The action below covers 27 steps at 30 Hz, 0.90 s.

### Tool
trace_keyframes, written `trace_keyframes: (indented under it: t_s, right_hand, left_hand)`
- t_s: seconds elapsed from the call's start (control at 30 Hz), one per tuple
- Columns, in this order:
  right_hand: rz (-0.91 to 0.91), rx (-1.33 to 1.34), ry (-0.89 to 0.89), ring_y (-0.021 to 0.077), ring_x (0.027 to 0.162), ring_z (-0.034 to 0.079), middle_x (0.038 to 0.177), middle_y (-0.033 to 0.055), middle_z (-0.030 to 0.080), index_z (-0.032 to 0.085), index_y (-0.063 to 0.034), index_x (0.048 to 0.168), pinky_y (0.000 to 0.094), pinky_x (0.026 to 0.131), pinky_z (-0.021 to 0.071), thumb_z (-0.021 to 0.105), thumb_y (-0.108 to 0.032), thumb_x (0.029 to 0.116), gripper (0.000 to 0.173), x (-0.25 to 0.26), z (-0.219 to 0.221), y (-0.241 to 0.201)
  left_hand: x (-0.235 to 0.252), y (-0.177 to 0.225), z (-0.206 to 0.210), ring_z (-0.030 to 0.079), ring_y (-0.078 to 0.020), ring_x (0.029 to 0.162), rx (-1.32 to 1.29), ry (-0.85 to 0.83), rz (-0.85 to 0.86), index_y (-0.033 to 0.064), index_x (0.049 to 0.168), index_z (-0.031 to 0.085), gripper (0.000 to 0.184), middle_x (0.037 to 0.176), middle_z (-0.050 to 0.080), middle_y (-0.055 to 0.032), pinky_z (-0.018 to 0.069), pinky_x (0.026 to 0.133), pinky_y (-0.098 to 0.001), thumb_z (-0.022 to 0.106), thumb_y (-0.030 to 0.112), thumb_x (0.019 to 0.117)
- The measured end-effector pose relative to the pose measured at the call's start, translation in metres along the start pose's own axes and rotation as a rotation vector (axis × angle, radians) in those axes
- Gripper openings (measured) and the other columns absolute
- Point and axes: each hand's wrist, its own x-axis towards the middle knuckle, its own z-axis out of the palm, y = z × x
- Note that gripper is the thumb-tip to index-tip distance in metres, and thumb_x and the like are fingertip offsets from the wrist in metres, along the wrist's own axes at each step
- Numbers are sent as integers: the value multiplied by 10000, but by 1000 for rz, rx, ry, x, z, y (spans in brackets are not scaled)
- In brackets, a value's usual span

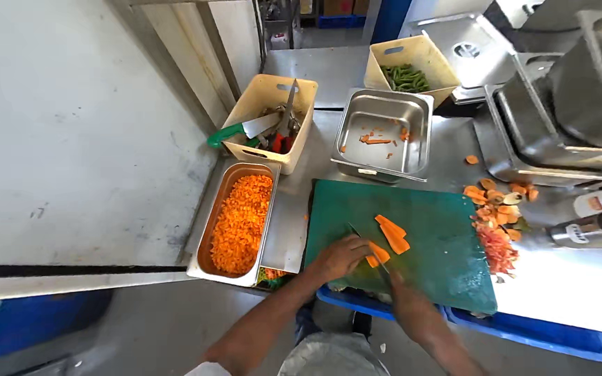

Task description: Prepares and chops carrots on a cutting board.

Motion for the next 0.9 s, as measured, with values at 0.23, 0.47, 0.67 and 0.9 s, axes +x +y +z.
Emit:
trace_keyframes:
  t_s: [0.23, 0.47, 0.67, 0.9]
  right_hand:
    - [-46, 125, 21, 413, 1037, 693, 1127, 217, 683, 365, -143, 1532, 587, 884, 560, 494, -201, 1054, 498, 7, 2, 8]
    - [-42, 201, 139, 366, 955, 705, 1015, 166, 689, 420, -160, 1460, 538, 842, 568, 427, -293, 1092, 391, -23, -35, 19]
    - [13, 133, 103, 412, 1051, 692, 1125, 207, 694, 404, -188, 1527, 577, 882, 556, 453, -231, 1075, 457, -11, -20, 23]
    - [4, 89, 114, 437, 1027, 699, 1111, 212, 707, 447, -244, 1510, 607, 835, 565, 486, -186, 1054, 461, 1, -2, 6]
  left_hand:
    - [1, -1, 0, 636, -188, 1213, 13, 29, -18, 118, 1172, 732, 215, 1228, 703, -49, 517, 1074, -345, 565, 142, 1039]
    - [4, -2, 3, 653, -201, 1185, 87, 42, -5, 87, 1120, 732, 217, 1176, 716, -69, 522, 1060, -346, 554, 185, 1047]
    - [1, 0, 3, 654, -182, 1139, 86, 67, -15, 94, 1124, 717, 235, 1142, 708, -62, 540, 1015, -324, 545, 236, 1051]
    - [6, 7, -5, 637, -223, 1121, 228, -21, -17, 366, 1258, 705, 291, 1138, 697, -26, 554, 947, -413, 551, 308, 1019]
